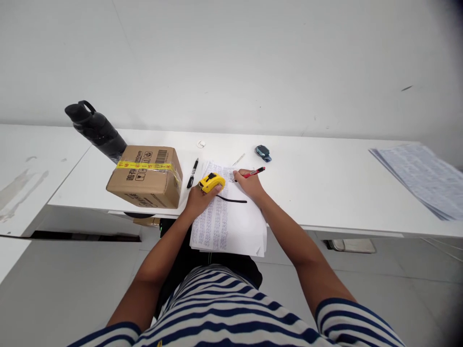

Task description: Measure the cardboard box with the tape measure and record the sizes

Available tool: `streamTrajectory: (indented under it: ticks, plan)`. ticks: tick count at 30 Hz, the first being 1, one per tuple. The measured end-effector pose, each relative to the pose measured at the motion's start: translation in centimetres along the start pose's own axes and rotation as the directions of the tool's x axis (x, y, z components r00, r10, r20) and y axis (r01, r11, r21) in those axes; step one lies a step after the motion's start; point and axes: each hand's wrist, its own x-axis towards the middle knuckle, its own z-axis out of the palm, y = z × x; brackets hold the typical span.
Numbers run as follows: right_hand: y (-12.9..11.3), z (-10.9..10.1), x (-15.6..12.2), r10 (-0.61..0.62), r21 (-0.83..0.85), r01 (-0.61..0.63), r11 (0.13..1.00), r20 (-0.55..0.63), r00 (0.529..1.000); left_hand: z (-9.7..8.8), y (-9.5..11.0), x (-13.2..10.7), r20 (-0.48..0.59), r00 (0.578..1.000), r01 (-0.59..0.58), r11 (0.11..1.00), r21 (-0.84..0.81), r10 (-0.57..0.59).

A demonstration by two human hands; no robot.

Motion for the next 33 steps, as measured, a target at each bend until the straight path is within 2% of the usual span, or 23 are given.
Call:
streamTrajectory:
  ticks: [2,4,7,9,10,11,12,13,14,15,16,17,19,20,22,24,27,28,29,30,31,33]
  plan:
    - [0.0,0.0,-0.2,-0.037,-0.056,0.035,0.998,-0.051,0.998,0.0,-0.2,-0.1,0.010,1.000,0.009,1.000,-0.009,-0.009]
    - [0.1,0.0,-0.2,-0.096,-0.182,0.077,0.980,-0.103,0.990,0.1,-0.4,-0.3,0.036,0.999,0.018,0.999,-0.047,-0.016]
    - [-0.1,0.1,-0.1,-0.155,-0.347,0.105,0.932,-0.119,0.981,0.0,-0.4,-0.8,0.053,0.998,-0.020,0.989,-0.146,0.028]
    - [-0.9,-0.3,-0.4,-0.171,-0.303,0.128,0.944,-0.120,0.978,-0.3,-0.1,-1.5,0.047,0.995,-0.081,0.973,-0.217,0.093]
    - [-1.7,-0.7,-1.0,-0.195,-0.218,0.172,0.961,-0.088,0.977,-0.5,0.2,-2.0,0.052,0.991,-0.103,0.963,-0.249,0.120]
    - [-2.6,-1.2,-1.8,-0.234,-0.088,0.233,0.969,-0.004,0.972,-0.8,0.6,-2.7,0.071,0.987,-0.117,0.953,-0.279,0.142]
    - [-3.8,-1.6,-2.9,-0.295,0.079,0.287,0.955,0.110,0.949,-1.2,1.0,-3.4,0.103,0.982,-0.123,0.944,-0.306,0.161]
    - [-5.0,-2.0,-4.2,-0.379,0.252,0.314,0.915,0.274,0.884,-1.6,1.4,-4.1,0.145,0.972,-0.129,0.936,-0.326,0.184]
    - [-6.4,-2.2,-5.7,-0.460,0.376,0.308,0.874,0.435,0.774,-2.0,1.9,-4.9,0.183,0.959,-0.146,0.930,-0.337,0.217]
    - [-7.6,-2.2,-7.1,-0.506,0.421,0.313,0.851,0.502,0.701,-2.6,2.4,-5.6,0.208,0.943,-0.181,0.925,-0.334,0.260]
    - [-8.8,-2.0,-8.4,-0.520,0.415,0.336,0.845,0.496,0.695,-3.2,3.0,-6.3,0.215,0.929,-0.227,0.922,-0.314,0.301]
    - [-9.8,-1.6,-9.6,-0.545,0.422,0.376,0.825,0.418,0.727,-4.0,3.5,-7.0,0.201,0.922,-0.271,0.923,-0.273,0.330]
    - [-11.2,-0.3,-11.0,-0.581,0.389,0.466,0.795,0.267,0.769,-5.8,4.5,-8.4,0.118,0.944,-0.292,0.945,-0.146,0.310]
    - [-11.7,0.4,-11.4,-0.606,0.365,0.513,0.777,0.216,0.765,-6.8,4.9,-9.2,0.070,0.963,-0.255,0.964,-0.078,0.260]
    - [-12.5,1.3,-11.5,-0.667,0.309,0.598,0.739,0.215,0.713,-9.0,5.7,-11.0,0.007,0.991,-0.133,0.991,0.017,0.133]
    - [-13.3,1.8,-11.3,-0.727,0.284,0.669,0.686,0.259,0.636,-10.9,6.5,-12.8,0.010,0.999,-0.052,0.997,0.049,0.052]
    - [-14.7,1.5,-10.9,-0.820,0.297,0.769,0.566,0.299,0.488,-13.8,7.5,-14.3,0.052,0.998,-0.032,0.999,-0.004,0.032]
    - [-15.1,1.2,-10.6,-0.838,0.292,0.793,0.535,0.300,0.455,-14.9,7.8,-14.2,0.032,0.999,-0.036,0.999,-0.035,0.038]
    - [-15.2,0.9,-10.3,-0.847,0.281,0.806,0.520,0.295,0.443,-16.2,8.2,-13.8,-0.014,0.999,-0.047,0.997,-0.063,0.046]
    - [-15.1,0.5,-9.9,-0.839,0.260,0.805,0.533,0.283,0.464,-17.7,8.5,-13.1,-0.084,0.995,-0.062,0.995,-0.082,0.055]
    - [-14.9,0.0,-9.4,-0.817,0.232,0.788,0.571,0.256,0.517,-19.3,8.8,-12.0,-0.178,0.982,-0.085,0.992,-0.089,0.068]
    - [-14.0,-1.0,-8.3,-0.727,0.178,0.704,0.687,0.157,0.669,-22.6,8.9,-9.2,-0.320,0.943,-0.110,0.993,-0.046,0.089]
